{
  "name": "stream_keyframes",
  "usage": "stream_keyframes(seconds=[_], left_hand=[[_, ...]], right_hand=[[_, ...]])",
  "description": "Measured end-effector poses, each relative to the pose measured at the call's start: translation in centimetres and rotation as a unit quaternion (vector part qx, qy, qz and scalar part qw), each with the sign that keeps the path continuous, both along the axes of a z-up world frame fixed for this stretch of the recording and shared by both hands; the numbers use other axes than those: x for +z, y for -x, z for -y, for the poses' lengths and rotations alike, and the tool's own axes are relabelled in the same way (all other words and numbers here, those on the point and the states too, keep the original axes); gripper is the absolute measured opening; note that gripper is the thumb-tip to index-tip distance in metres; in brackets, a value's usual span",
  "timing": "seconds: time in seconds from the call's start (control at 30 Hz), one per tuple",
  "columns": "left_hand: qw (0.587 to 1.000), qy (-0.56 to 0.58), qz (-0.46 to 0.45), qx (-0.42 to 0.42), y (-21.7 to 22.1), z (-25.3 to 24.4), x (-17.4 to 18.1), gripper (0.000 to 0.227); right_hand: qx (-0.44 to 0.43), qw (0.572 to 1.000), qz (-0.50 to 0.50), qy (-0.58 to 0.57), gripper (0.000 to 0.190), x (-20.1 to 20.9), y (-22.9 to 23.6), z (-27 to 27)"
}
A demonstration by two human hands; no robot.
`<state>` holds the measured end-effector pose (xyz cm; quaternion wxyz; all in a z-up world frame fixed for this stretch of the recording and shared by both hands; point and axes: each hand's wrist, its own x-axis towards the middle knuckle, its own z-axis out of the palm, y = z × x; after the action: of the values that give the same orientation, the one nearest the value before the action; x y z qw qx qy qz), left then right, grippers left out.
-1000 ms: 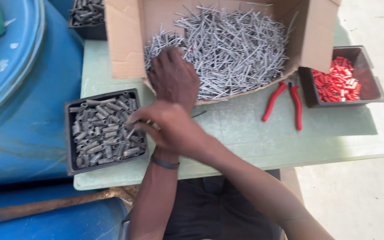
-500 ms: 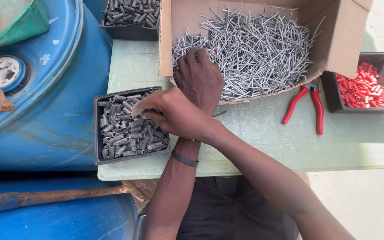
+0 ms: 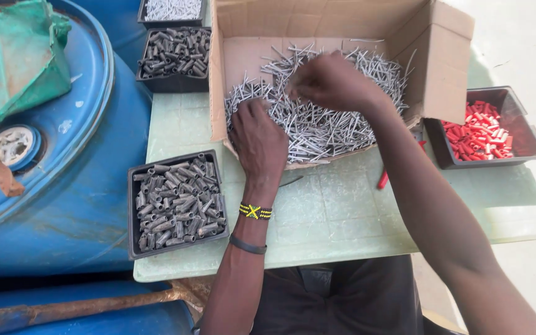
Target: The person repeatedly picks a metal nail from a cardboard box and a red plastic cap from a tray, then presses the cap onto the nail head. The assembled fasteners are placed into a black tray. The process is repeated continuously throughout the clip.
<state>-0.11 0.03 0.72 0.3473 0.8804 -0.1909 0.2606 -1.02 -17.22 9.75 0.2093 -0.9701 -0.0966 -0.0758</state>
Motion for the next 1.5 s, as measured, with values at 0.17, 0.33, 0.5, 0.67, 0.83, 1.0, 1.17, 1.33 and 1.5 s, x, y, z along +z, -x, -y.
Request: stream_keyframes(seconds=[0.17, 0.33, 0.5, 0.67, 0.83, 1.0, 1.17, 1.33, 1.5], left_hand=[[0.998, 0.01, 0.054, 0.009, -0.2, 0.0, -0.6, 0.024], [0.998, 0.005, 0.062, 0.014, -0.2, 0.2, -0.8, 0.024], [0.997, -0.024, 0.066, 0.037, -1.2, 0.7, -1.5, 0.024], [0.998, -0.039, 0.036, 0.037, -1.3, 0.8, -1.9, 0.027], [0.999, -0.025, 0.003, 0.027, -0.8, 0.3, -1.2, 0.033], [0.998, -0.051, 0.014, 0.042, 0.4, -0.1, -0.1, 0.041], [0.998, -0.052, 0.015, 0.041, 0.3, -0.2, -0.5, 0.044], [0.997, -0.052, 0.019, 0.048, 0.1, -0.1, -1.1, 0.046], [0.996, -0.052, 0.034, 0.061, -0.2, -0.1, -1.4, 0.047]], right_hand=[[0.024, 0.998, -0.027, 0.056, 0.034, -5.6, -2.9, 0.0], [0.023, 0.995, -0.055, 0.084, 0.069, -4.5, -2.3, -0.6], [0.051, 0.995, -0.085, -0.004, 0.082, -5.2, -4.4, 0.9], [0.032, 0.994, -0.1, 0.021, 0.058, -7.5, -5.5, 1.3], [0.027, 0.994, -0.101, -0.034, 0.052, -8.1, -5.4, 1.4], [0.056, 0.988, -0.075, -0.122, 0.036, -9.3, -5.8, 1.8], [-0.03, 0.973, -0.057, -0.222, 0.022, -6.2, -2.3, 1.4], [-0.072, 0.963, 0.049, -0.254, 0.017, -6.3, -1.4, 1.8], [-0.073, 0.952, 0.15, -0.258, 0.016, -4.4, -0.1, 0.7]])
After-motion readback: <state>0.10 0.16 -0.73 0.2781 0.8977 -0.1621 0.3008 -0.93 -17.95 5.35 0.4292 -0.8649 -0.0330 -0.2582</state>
